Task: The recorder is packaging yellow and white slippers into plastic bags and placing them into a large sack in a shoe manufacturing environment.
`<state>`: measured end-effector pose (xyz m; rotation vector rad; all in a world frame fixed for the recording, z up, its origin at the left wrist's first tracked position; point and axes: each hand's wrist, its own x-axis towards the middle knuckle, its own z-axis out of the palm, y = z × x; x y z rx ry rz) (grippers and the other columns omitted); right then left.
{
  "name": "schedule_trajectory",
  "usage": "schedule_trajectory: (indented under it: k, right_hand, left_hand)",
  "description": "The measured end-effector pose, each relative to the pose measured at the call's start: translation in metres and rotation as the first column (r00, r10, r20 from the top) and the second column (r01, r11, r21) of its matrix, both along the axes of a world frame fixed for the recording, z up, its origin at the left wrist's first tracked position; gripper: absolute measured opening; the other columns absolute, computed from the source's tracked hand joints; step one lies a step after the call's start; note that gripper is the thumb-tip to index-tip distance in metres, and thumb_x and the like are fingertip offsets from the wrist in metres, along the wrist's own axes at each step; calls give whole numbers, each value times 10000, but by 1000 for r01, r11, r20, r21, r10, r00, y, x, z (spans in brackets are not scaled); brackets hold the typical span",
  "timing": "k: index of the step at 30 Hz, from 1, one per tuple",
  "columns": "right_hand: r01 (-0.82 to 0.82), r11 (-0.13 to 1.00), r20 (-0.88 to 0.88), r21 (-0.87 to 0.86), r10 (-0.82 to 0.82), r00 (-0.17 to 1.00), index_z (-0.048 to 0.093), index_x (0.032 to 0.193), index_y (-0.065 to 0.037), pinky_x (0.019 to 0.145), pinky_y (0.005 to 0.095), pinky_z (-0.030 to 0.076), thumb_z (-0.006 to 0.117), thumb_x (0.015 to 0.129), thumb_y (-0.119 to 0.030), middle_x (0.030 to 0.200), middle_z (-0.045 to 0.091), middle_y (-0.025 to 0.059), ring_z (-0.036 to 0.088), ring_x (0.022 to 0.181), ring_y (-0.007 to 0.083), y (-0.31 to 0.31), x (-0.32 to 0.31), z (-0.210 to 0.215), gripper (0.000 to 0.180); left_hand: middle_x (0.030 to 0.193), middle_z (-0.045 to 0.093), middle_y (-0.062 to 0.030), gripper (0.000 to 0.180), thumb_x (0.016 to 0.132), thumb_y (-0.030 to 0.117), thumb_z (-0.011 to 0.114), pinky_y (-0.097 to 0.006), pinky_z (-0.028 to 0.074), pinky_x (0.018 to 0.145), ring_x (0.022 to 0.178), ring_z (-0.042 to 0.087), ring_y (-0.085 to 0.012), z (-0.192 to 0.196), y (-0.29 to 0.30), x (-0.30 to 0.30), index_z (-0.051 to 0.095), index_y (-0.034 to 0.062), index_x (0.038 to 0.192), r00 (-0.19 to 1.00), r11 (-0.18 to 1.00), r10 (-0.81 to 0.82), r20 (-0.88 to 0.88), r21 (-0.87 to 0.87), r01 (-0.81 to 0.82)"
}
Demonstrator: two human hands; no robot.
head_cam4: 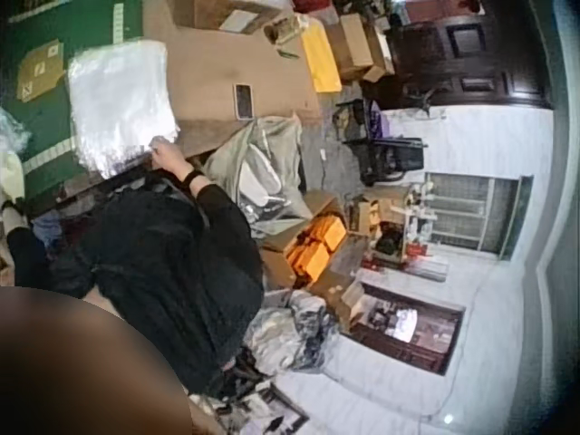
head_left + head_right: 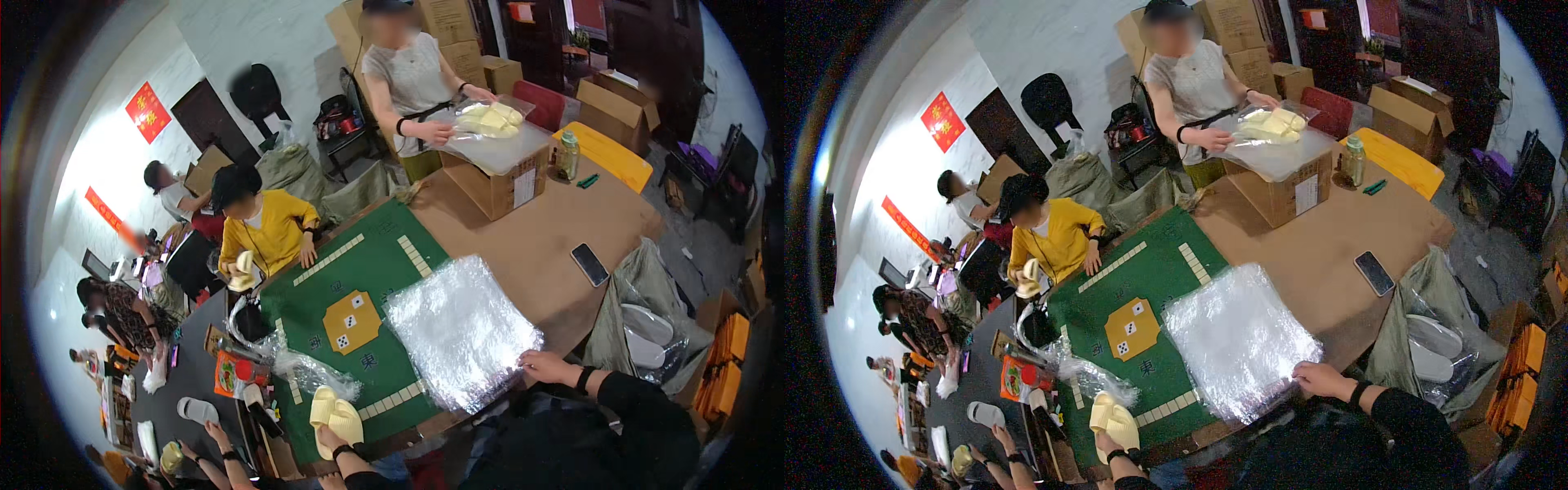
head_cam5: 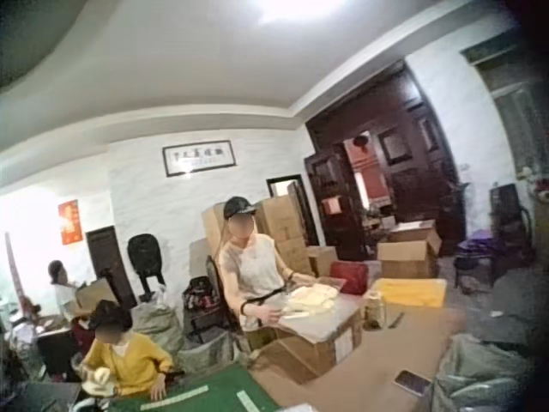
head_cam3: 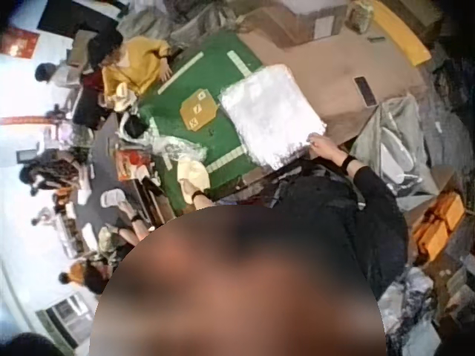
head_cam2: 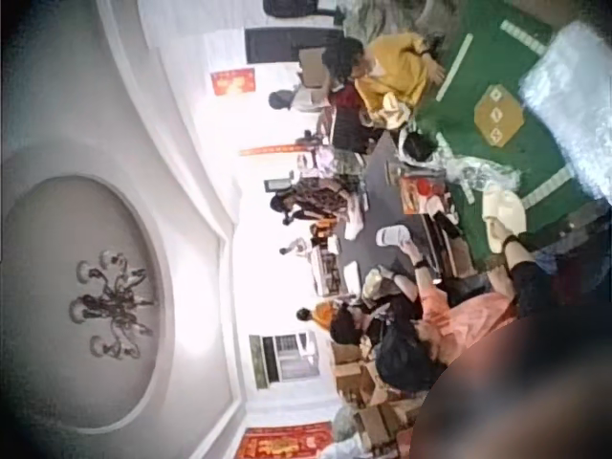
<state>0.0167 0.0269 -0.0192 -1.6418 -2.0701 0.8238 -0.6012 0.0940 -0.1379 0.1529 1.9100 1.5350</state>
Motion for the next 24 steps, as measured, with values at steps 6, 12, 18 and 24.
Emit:
schedule_trajectory:
  k: [6,12,18,24]
  right_hand:
    - [-12,992,-126,124,27,992,594,948,-51,753,362,480,518,819,-150,1006,584,94,586,871,288,16,10,-13,179]
    - [-34,991,-258,126,66,964,581,958,-25,772,350,465,485,819,-138,1022,570,104,568,889,287,41,15,-5,204]
    - [159,982,-486,-106,-191,853,501,1149,-22,789,346,454,598,799,-165,1079,576,134,582,891,245,57,41,11,390]
    - [71,963,-177,260,-25,984,497,1125,10,924,434,356,619,796,-256,1093,523,208,458,1080,348,83,36,-6,441]
  left_hand:
    - [1003,562,-127,361,853,250,491,-369,479,733,847,565,-253,118,-24,95,516,4,1116,958,876,-268,105,440,197]
    - [848,576,-109,325,817,197,607,-293,451,689,789,529,-161,196,-4,211,547,-69,993,616,721,-665,-422,-146,677]
    - [716,633,-86,318,763,396,614,-380,438,649,701,570,-272,179,64,362,680,87,726,-221,214,-691,-688,-487,847]
    - [619,568,-17,195,743,319,605,-367,377,710,759,527,-225,134,64,441,638,142,668,-660,-66,-312,-683,-678,732]
